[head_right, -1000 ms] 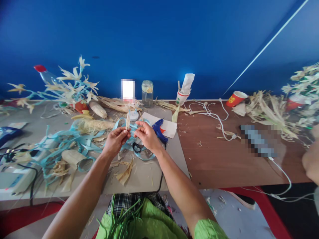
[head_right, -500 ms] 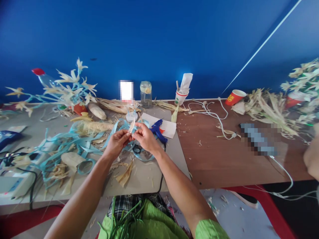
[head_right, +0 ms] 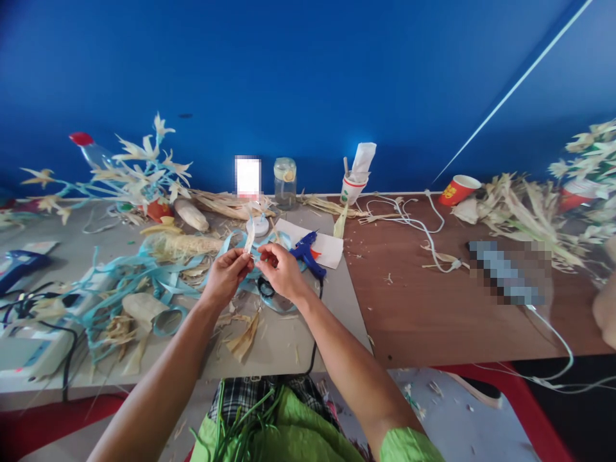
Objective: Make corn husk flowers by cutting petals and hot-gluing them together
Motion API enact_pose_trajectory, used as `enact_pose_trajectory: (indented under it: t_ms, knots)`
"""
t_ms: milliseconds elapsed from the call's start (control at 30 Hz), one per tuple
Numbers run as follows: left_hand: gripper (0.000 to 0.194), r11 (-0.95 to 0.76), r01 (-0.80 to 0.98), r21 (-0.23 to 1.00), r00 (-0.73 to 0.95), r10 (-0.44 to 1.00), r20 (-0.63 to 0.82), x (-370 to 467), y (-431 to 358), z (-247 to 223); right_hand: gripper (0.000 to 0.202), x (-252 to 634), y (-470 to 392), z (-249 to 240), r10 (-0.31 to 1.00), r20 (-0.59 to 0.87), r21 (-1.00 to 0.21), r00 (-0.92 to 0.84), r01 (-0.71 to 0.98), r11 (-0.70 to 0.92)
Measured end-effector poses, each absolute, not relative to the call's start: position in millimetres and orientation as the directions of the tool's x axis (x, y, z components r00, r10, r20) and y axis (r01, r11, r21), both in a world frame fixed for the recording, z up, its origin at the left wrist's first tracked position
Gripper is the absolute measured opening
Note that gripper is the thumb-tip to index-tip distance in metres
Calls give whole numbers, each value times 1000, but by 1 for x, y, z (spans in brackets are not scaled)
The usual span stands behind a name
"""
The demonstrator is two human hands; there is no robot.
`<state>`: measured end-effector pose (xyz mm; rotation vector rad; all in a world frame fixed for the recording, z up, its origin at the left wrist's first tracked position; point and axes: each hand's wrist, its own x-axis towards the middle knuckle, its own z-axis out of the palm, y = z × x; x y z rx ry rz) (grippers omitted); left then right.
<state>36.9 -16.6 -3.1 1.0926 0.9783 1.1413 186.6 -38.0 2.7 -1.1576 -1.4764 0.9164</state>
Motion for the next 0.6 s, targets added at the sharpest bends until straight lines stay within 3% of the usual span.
enact_pose_trajectory:
  t_ms: [133,200,267,333,433,600]
  knots:
    - [24,45,-261,964,147,989,-7,35,-16,-3,20,192,-37,2,967,174,-924,-189,308,226]
    - [24,31,-295,955,132,991,9,34,-15,-2,32,198,-35,0,959,166,-867,-229,430,252]
    - [24,28,-313,949,117,993,9,33,-14,-1,38,203,-33,-1,944,285,-761,-164,560,327]
    - [24,32,-319,947,110,994,3,33,-14,0,32,206,-31,0,881,472,-669,-33,638,382]
    - [25,48,-320,946,125,992,-8,34,-15,1,14,204,-31,1,798,601,-666,45,580,469]
    - [23,67,-324,944,143,989,-22,35,-15,-4,22,186,-35,-3,814,574,-712,-84,440,548]
